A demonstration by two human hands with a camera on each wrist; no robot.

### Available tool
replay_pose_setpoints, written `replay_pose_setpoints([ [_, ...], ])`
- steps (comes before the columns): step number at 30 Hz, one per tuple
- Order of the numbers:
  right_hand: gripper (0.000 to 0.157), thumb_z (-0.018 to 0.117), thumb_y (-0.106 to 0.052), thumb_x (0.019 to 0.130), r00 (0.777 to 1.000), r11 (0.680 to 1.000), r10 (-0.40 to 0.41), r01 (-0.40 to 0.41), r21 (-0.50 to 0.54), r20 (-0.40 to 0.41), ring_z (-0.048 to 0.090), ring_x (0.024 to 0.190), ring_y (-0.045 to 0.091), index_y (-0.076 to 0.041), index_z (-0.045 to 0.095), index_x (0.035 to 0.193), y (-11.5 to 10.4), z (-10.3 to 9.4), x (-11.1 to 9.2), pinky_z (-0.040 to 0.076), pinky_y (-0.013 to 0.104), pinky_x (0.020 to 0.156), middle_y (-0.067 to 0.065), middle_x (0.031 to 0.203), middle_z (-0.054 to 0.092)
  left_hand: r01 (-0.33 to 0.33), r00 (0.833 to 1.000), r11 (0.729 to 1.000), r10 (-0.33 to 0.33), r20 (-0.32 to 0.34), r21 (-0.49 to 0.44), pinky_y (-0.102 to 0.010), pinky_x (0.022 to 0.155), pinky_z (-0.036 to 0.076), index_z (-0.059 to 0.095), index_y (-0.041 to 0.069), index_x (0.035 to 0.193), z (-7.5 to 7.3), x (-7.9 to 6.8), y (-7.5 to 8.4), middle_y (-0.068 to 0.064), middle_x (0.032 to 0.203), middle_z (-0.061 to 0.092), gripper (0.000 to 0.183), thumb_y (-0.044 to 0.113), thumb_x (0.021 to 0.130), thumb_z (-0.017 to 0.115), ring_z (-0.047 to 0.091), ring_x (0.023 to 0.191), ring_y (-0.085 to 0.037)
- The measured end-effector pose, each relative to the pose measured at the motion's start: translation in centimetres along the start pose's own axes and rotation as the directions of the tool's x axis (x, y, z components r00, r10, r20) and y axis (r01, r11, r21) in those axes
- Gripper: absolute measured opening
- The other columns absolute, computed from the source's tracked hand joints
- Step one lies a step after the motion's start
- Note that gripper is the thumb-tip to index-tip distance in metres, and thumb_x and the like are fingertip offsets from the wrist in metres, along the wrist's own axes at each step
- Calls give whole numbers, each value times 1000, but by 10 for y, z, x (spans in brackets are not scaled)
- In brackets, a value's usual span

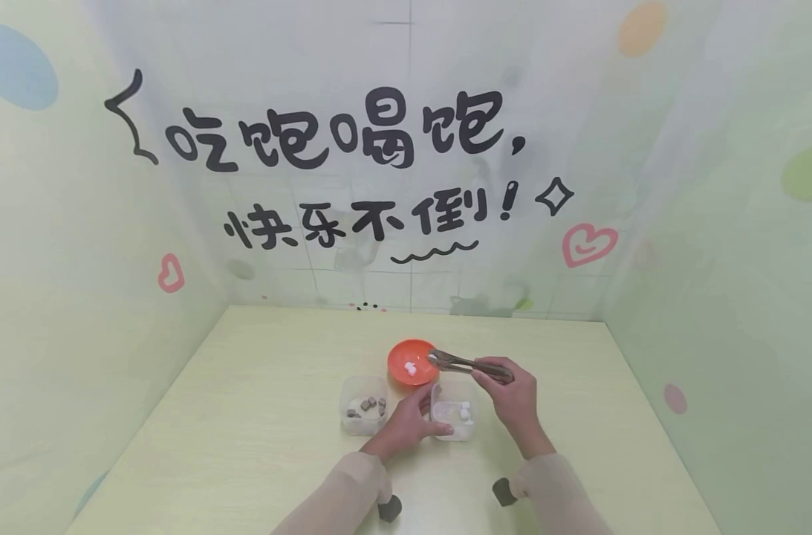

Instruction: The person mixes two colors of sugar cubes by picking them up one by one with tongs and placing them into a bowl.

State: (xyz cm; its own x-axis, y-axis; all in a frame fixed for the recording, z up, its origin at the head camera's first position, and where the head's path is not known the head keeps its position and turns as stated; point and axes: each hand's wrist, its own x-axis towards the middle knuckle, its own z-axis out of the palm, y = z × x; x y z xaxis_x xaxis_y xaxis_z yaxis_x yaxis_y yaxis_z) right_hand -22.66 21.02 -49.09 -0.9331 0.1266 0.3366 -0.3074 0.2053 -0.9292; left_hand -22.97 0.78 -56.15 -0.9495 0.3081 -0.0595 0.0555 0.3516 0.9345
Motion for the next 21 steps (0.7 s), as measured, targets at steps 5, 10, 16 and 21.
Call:
replay_pose_setpoints([
  [5,24,78,-4,82,1000,1000,18,-18,-15,16,69,78,5,6,71,101,-5,5,1,57,19,69,13,91,73,-11,1000,1000,11,-3,-3,-39,106,41,33,15,152,0,1,-1,-6,147,45,100,31,70,88,47,130,-24],
  [10,22,76,1,82,999,999,22,-21,-34,31,67,77,2,10,69,102,-29,8,-4,56,17,69,25,95,70,-21,1000,1000,21,-3,-1,-37,106,42,33,14,152,0,0,0,-6,147,45,100,30,70,88,48,130,-23],
  [16,22,75,2,82,999,1000,12,-11,-23,42,67,78,3,10,69,102,-32,8,-5,57,18,70,26,96,69,-17,1000,1000,17,0,8,-37,106,42,33,12,152,1,0,0,-6,147,45,100,30,71,88,48,130,-23],
  [21,24,76,-2,83,998,999,24,-23,-26,65,68,79,4,10,68,102,-35,5,-7,57,19,71,24,96,70,10,1000,1000,-10,0,12,-39,107,41,32,15,153,1,0,1,-4,148,44,101,32,71,87,47,131,-22],
])
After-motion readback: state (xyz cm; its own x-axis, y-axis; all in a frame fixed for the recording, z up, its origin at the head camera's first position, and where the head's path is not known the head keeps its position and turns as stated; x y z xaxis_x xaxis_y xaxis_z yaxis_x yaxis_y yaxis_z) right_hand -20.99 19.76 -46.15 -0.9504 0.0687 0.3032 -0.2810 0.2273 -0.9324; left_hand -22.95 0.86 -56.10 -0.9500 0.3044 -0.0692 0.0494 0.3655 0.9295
